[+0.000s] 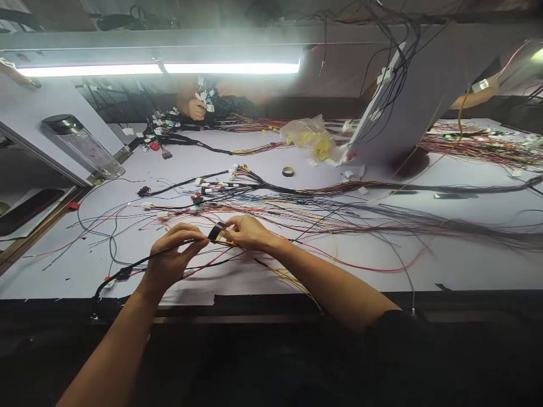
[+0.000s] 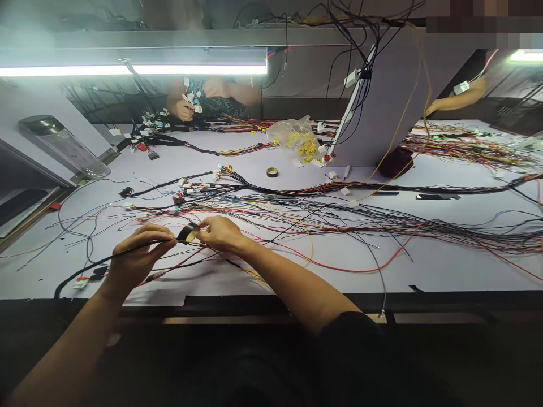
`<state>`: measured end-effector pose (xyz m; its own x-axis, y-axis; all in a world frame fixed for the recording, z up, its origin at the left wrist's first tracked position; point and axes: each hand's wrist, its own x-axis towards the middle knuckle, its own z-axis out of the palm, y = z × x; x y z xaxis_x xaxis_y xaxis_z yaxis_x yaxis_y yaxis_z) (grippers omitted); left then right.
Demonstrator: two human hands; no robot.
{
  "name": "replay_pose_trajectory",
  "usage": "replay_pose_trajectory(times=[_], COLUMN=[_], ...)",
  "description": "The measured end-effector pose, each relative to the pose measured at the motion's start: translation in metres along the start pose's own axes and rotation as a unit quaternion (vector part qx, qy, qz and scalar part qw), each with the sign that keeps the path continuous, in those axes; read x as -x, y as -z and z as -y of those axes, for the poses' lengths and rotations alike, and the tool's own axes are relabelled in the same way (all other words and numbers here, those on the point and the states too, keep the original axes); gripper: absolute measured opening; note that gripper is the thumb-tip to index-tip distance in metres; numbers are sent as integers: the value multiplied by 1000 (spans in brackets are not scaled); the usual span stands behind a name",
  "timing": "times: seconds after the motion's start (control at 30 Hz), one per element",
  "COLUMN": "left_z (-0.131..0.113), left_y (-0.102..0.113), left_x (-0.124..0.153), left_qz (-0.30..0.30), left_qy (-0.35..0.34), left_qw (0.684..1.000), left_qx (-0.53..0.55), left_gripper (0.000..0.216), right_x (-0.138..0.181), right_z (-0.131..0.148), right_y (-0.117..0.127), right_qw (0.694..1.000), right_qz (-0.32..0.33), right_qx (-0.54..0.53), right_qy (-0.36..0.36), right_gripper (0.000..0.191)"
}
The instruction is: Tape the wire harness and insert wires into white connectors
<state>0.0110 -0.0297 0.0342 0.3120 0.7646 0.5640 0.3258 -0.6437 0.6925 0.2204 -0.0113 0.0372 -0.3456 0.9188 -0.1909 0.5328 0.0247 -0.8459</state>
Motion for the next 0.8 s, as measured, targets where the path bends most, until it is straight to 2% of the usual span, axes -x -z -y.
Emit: replay_pose_trajectory(times=[0.1,0.17,0.23,0.3,0.4,0.6,0.67,0.8], left_z=[-3,-6,-8,-9,-9,-4,-3,-5], left_y=[2,1,0,0,-1,-2,-3,-5], left_x=[-4,-6,-8,-9,-10,-6,-7,-10], left_qz=[-24,-32,-36,-41,-39,-50,-55,-70], left_qy=[0,11,22,30,46,62,59,68], left_qw=[1000,999,999,999,998,997,997,995], left_qx=[-1,5,11,5,0,4,-5,-6], left_gripper=[11,8,7,8,9,8,8,7], right_x=[9,15,20,21,20,19,21,24], right_z=[-2,-1,0,1,0,-1,-2,-4], right_y=[10,9,4,-3,-10,-10,-10,-13], right_qw=[990,968,946,943,943,934,922,873], right_qz=[-90,-152,-170,-143,-109,-124,-150,-237], right_qx=[14,20,60,132,223,272,283,296], right_qy=[105,201,269,269,221,198,217,308], right_gripper=[32,28,28,22,19,24,22,32])
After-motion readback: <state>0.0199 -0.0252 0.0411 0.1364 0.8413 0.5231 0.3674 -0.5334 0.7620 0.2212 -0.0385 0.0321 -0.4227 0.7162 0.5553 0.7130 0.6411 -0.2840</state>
